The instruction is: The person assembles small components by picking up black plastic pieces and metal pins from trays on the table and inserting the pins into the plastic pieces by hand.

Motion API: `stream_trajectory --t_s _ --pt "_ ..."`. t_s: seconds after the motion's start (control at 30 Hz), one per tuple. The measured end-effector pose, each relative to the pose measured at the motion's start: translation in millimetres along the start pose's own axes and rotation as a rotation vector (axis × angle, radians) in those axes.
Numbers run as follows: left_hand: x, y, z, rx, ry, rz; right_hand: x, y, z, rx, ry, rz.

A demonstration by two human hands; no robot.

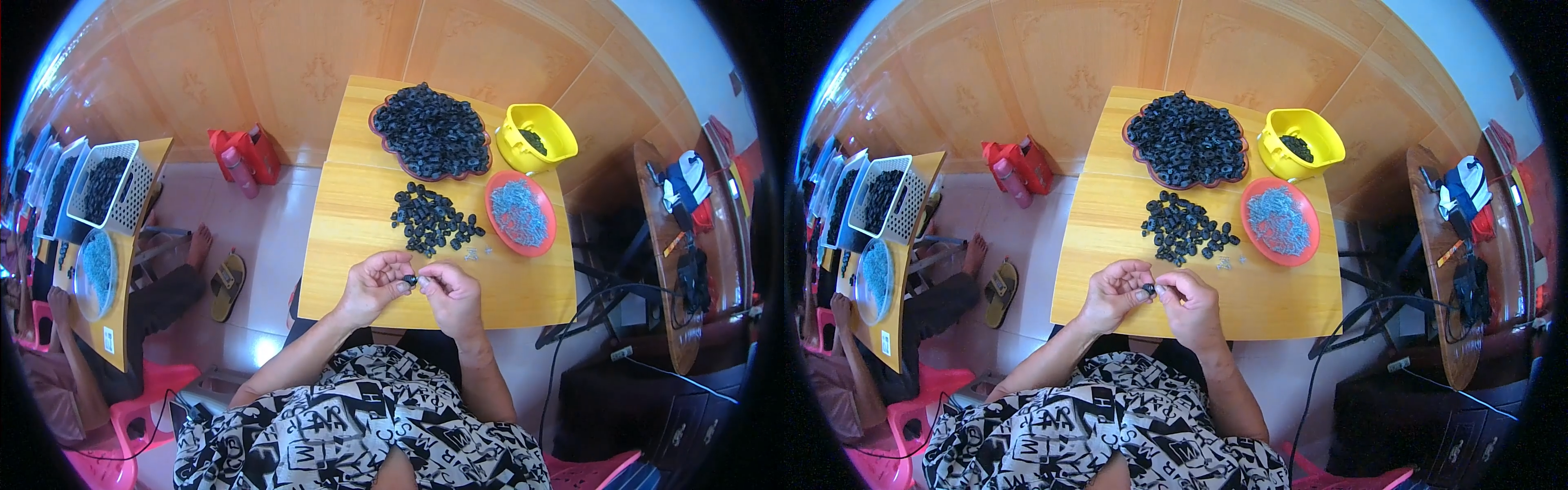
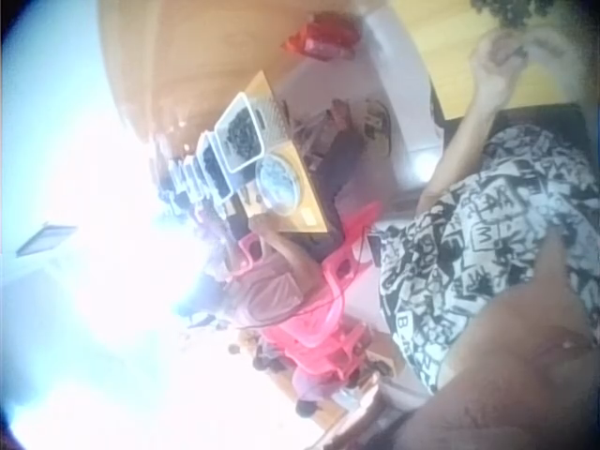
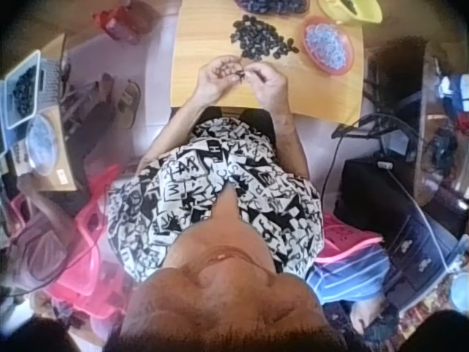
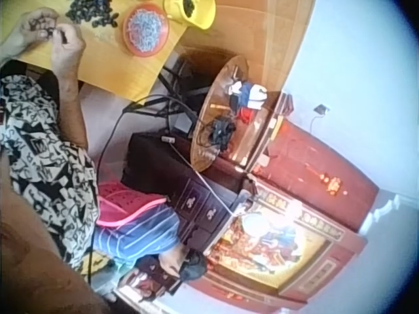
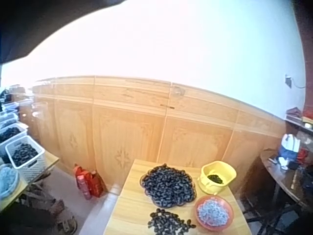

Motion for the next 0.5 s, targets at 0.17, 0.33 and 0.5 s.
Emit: stream_trajectory --t_s 0.17,0.33,0.5 --pt "4.0 0.5 -2.1 -0.072 -0.007 0.009 -0.3 -22.9 -0.4 0.333 0.057 0.18" --pt "8.8 -2.1 4.3 -0.182 -0.008 0.021 3.4 7.3 -7.1 -0.135 -0.105 -0.208" --pt "10.2 -11.8 12.6 -0.192 -0.026 0.025 10.6 8.6 -10.7 0.087 -0.066 0.031"
Point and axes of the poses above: each hand's wrist, its own x-axis away from the middle knuckle, its own z-axis out of the back of the hand, y = z × x, the point moved 4 cm from there along -x, towards the middle knuckle, and after that the axes turned 10 degrees about x, right-handed, at the moved point
